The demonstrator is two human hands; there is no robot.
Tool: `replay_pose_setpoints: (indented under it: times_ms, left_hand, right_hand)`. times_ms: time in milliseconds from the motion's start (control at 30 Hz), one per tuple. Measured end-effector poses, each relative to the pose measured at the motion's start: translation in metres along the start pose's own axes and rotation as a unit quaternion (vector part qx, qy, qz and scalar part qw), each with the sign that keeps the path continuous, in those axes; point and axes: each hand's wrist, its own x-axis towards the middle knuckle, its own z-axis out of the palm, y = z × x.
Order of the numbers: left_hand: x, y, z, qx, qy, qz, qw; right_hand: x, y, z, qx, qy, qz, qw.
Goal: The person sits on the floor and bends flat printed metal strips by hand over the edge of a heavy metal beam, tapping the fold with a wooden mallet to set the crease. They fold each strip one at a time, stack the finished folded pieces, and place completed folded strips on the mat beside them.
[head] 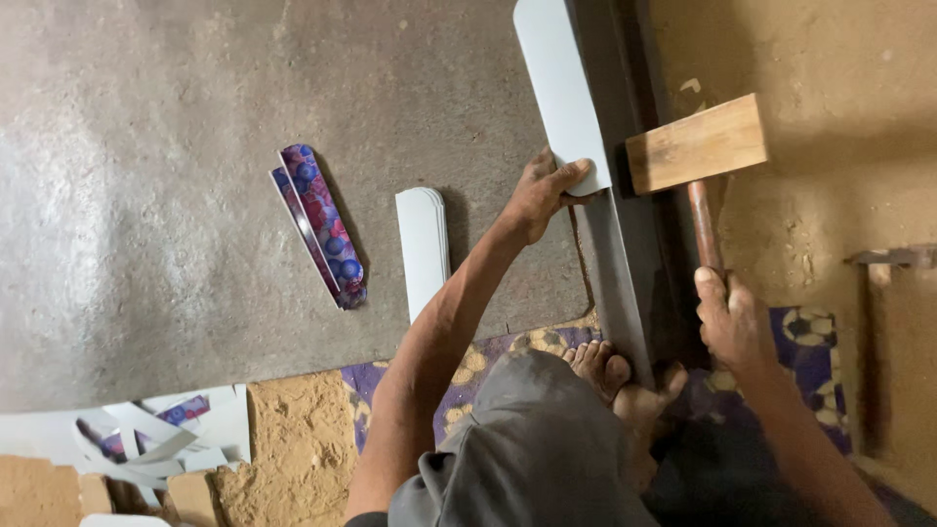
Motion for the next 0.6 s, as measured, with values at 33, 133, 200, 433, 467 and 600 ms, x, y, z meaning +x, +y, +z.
replay_pose_setpoints:
  times_ms: [33,133,200,433,467,600]
  left_hand:
    - [-0.003,0.002,0.001,0.026,-0.006,0.011,1.000]
    - [-0.028,0.004,0.007,0.086,0.012,-0.007,0.996]
    - [-0.057,0.001,0.020,0.132,0.013,-0.040,0.990]
    - [-0.201,-0.029,0.088,0.136,-0.020,-0.042,0.990]
    - [-0.212,-0.028,0.095,0.139,-0.037,-0.048,0.988]
    - [-0.232,-0.015,0.110,0.082,-0.015,-0.142,0.986]
  right_hand:
    - [0.000,0.002,0.000,-0.033,0.026,-0.039,0.998]
    - [0.002,0.011,0.002,-0.109,0.079,-0.166,0.977]
    - [0.004,0.018,0.004,-0.132,0.110,-0.195,0.966]
    - [-0.002,0.030,0.005,-0.150,0.130,-0.244,0.949]
    - [-0.004,0.030,0.005,-0.150,0.134,-0.246,0.948]
    - [-0.011,0.027,0.006,-0.123,0.119,-0.217,0.961]
